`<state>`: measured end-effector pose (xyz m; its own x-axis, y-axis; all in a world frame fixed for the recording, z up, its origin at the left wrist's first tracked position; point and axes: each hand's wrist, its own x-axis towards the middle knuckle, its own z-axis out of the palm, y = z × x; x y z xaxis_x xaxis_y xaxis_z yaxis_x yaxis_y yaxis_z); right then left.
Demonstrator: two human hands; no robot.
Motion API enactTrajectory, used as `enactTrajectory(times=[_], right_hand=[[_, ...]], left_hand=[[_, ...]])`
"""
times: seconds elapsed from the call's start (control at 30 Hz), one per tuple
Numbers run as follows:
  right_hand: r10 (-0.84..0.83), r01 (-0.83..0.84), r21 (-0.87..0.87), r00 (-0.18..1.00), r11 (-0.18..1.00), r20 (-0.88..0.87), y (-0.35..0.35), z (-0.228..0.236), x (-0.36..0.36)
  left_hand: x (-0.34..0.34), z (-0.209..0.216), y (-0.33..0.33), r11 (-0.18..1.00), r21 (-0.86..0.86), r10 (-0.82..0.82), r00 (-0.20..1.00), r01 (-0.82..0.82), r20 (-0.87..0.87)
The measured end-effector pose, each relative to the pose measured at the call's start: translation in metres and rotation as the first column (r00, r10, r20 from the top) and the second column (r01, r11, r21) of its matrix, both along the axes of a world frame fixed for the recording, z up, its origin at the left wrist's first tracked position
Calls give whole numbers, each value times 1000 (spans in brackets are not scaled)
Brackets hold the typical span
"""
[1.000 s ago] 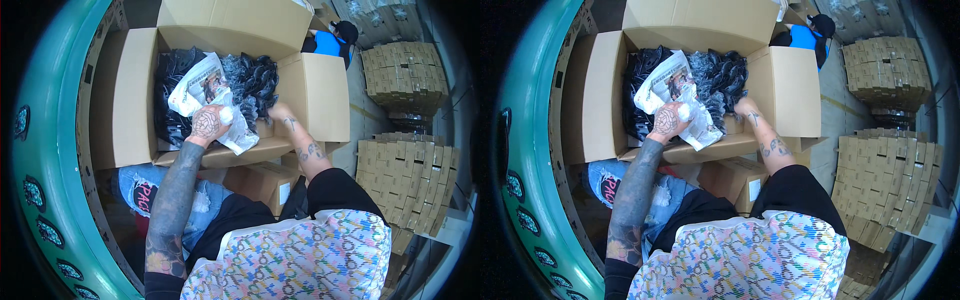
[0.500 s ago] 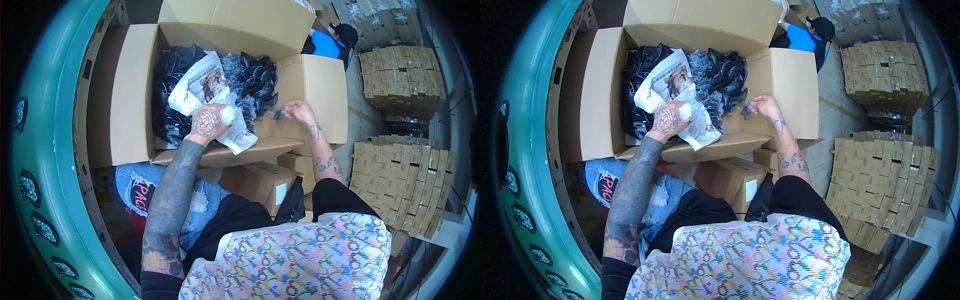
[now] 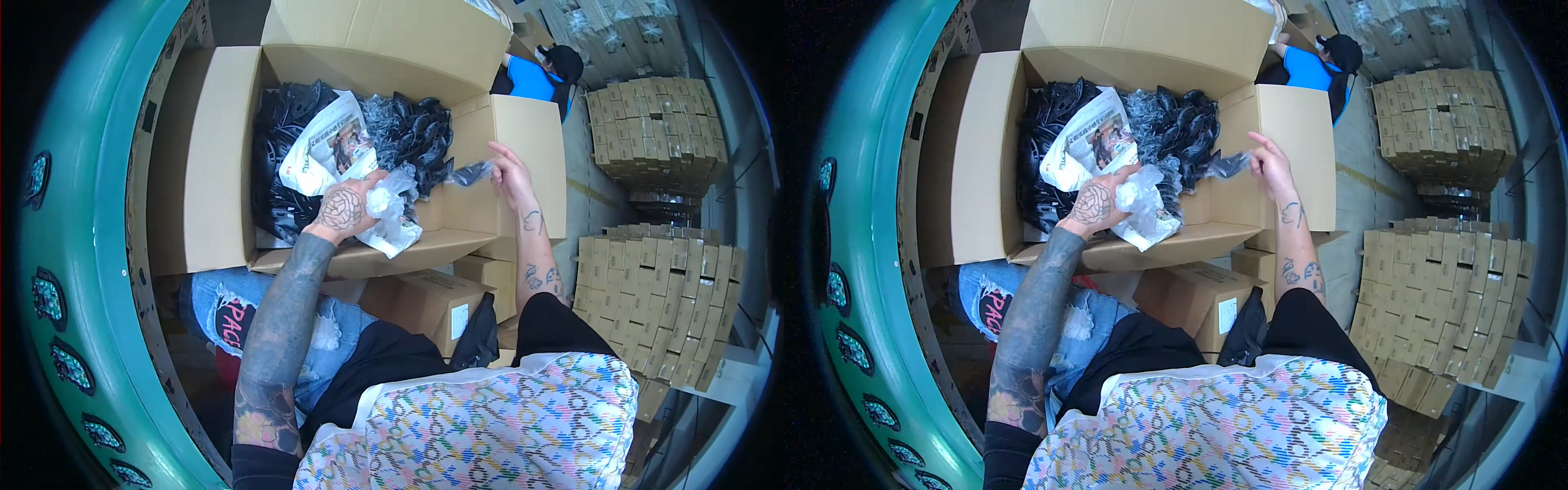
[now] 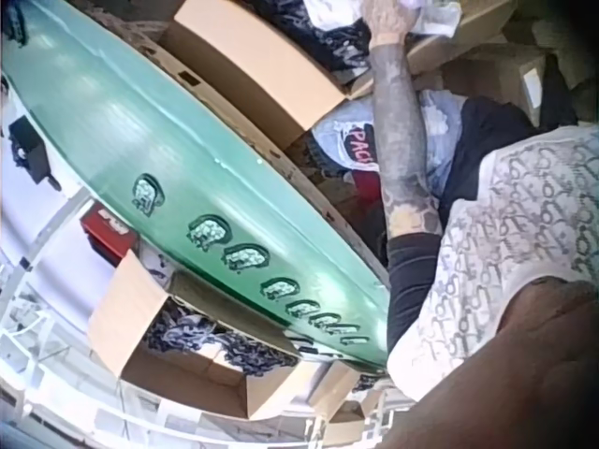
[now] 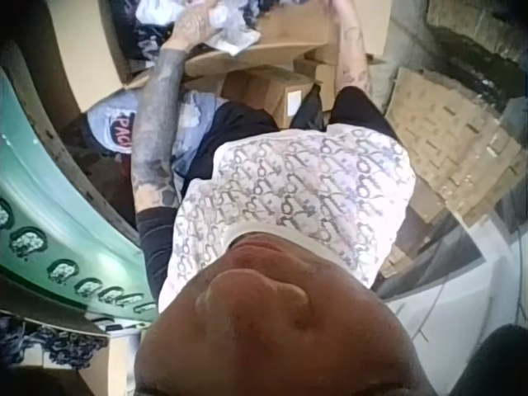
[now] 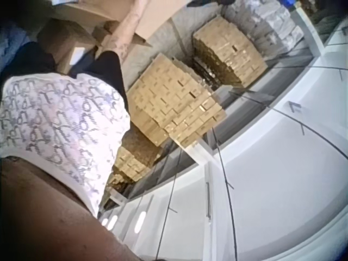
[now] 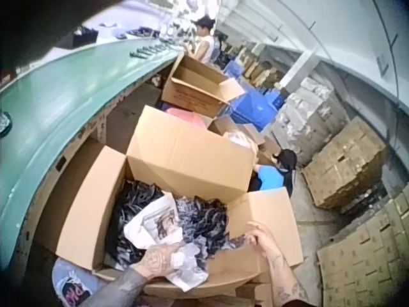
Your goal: The person unpacks small electronic circuit boards from a cardboard box filled with bubble wrap and plastic bags. They remove the protective packaging and place the boards onto a green conveyor belt. The person also briefly inspects one of the boards before continuing to unpack more items.
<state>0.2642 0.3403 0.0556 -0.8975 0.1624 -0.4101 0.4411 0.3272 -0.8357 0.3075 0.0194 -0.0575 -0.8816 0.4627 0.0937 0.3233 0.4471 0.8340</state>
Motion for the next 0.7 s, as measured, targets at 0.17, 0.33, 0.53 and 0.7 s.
enactTrajectory(times=[0.17,0.33,0.53,0.7], right_hand=[[126,-101,-269,989,958,76,-40,5,15],[425,-326,-540,903,776,65,-101,-6,24],[107,-242,-776,969,582,-222,-126,-40,28],[183,-152,-673,983,723,-25,-122,-72,51]], left_hand=[[0,16,1,998,56,-5,999,2,40],[3,12,3,994,74,-72,997,74,-31],[-5,11,0,966,250,-43,995,65,-92],[-9,5,2,980,192,74,989,-49,-125]])
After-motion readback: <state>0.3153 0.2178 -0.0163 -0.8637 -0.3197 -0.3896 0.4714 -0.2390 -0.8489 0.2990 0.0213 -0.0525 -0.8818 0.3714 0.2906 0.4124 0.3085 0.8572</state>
